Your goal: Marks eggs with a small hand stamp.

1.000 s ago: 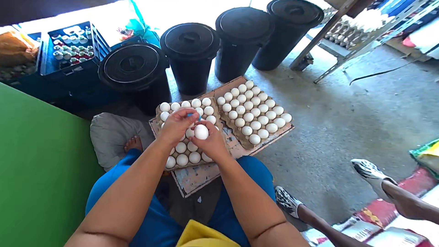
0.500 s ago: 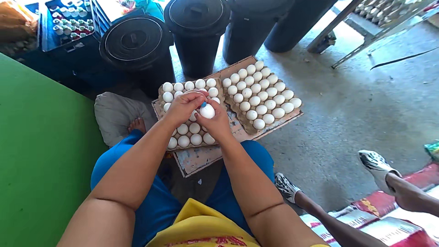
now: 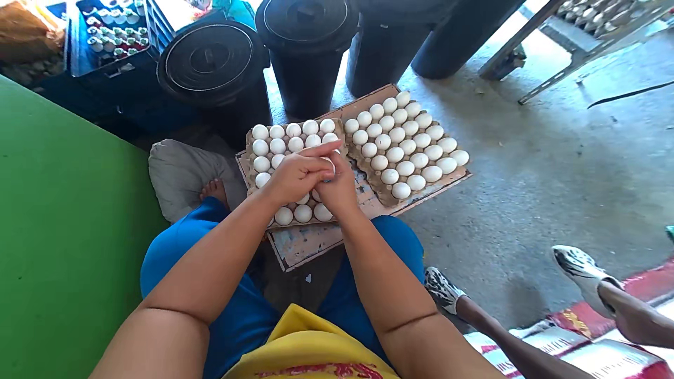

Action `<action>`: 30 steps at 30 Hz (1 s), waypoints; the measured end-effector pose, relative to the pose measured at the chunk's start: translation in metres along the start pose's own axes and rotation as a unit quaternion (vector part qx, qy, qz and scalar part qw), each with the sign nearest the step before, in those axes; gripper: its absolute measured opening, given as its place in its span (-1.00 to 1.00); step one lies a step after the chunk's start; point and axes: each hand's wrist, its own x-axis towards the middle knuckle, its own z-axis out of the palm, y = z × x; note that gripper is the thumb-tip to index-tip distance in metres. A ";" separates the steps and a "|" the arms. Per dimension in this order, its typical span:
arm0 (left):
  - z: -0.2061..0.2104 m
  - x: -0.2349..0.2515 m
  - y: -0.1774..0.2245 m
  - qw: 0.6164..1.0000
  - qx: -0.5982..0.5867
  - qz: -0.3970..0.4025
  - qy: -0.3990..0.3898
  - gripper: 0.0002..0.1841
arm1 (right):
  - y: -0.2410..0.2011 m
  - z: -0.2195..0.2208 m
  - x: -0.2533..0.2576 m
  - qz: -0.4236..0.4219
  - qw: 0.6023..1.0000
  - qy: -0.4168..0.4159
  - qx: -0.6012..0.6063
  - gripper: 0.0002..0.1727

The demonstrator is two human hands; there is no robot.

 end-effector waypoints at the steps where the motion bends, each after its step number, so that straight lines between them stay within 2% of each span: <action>1: 0.000 0.000 -0.001 1.000 -0.008 -0.003 0.015 -0.76 | -0.001 -0.001 0.001 0.004 1.000 0.000 -0.002 -0.50; 3: 0.000 0.001 -0.005 0.996 -0.013 -0.040 0.075 -0.75 | -0.003 0.001 0.001 0.015 1.000 0.001 -0.009 -0.52; 5: 0.000 0.002 -0.002 0.993 0.001 -0.068 0.098 -0.76 | -0.006 0.002 -0.001 0.021 1.000 -0.007 -0.011 -0.53; 9: 0.006 0.001 0.003 0.999 0.033 -0.020 0.032 -0.79 | -0.004 0.000 -0.002 0.010 0.999 -0.005 -0.031 -0.56; 13: -0.005 0.002 -0.001 0.989 0.026 -0.133 0.064 -0.74 | -0.006 0.004 -0.005 0.034 0.998 -0.014 -0.051 -0.53; 15: -0.001 0.001 0.006 0.993 0.033 -0.100 0.059 -0.77 | -0.005 0.004 -0.005 0.024 0.999 -0.014 -0.041 -0.53; 17: 0.005 0.000 0.008 0.998 0.046 -0.031 0.040 -0.81 | -0.003 0.002 -0.004 0.014 0.999 -0.012 -0.035 -0.56; 18: 0.006 0.000 0.006 0.998 0.041 -0.025 0.045 -0.81 | -0.003 0.001 -0.004 0.010 0.999 -0.008 -0.035 -0.57; 22: 0.003 0.002 0.002 0.984 0.034 -0.126 0.117 -0.77 | -0.002 0.005 -0.005 -0.002 0.999 0.002 -0.035 -0.50; 24: 0.009 0.001 0.008 0.989 0.047 -0.091 0.110 -0.79 | -0.001 0.005 -0.005 0.003 1.000 0.003 -0.025 -0.53; 27: 0.013 -0.002 0.008 0.996 0.065 -0.021 0.050 -0.81 | -0.001 0.001 -0.004 0.017 1.000 0.002 -0.022 -0.61; 28: 0.013 -0.002 0.006 0.996 0.065 -0.039 0.055 -0.80 | -0.001 0.001 -0.004 0.025 0.999 -0.003 -0.020 -0.59; 30: 0.010 0.000 0.006 0.980 0.046 -0.159 0.109 -0.75 | -0.002 0.002 -0.006 0.037 0.999 -0.014 -0.004 -0.56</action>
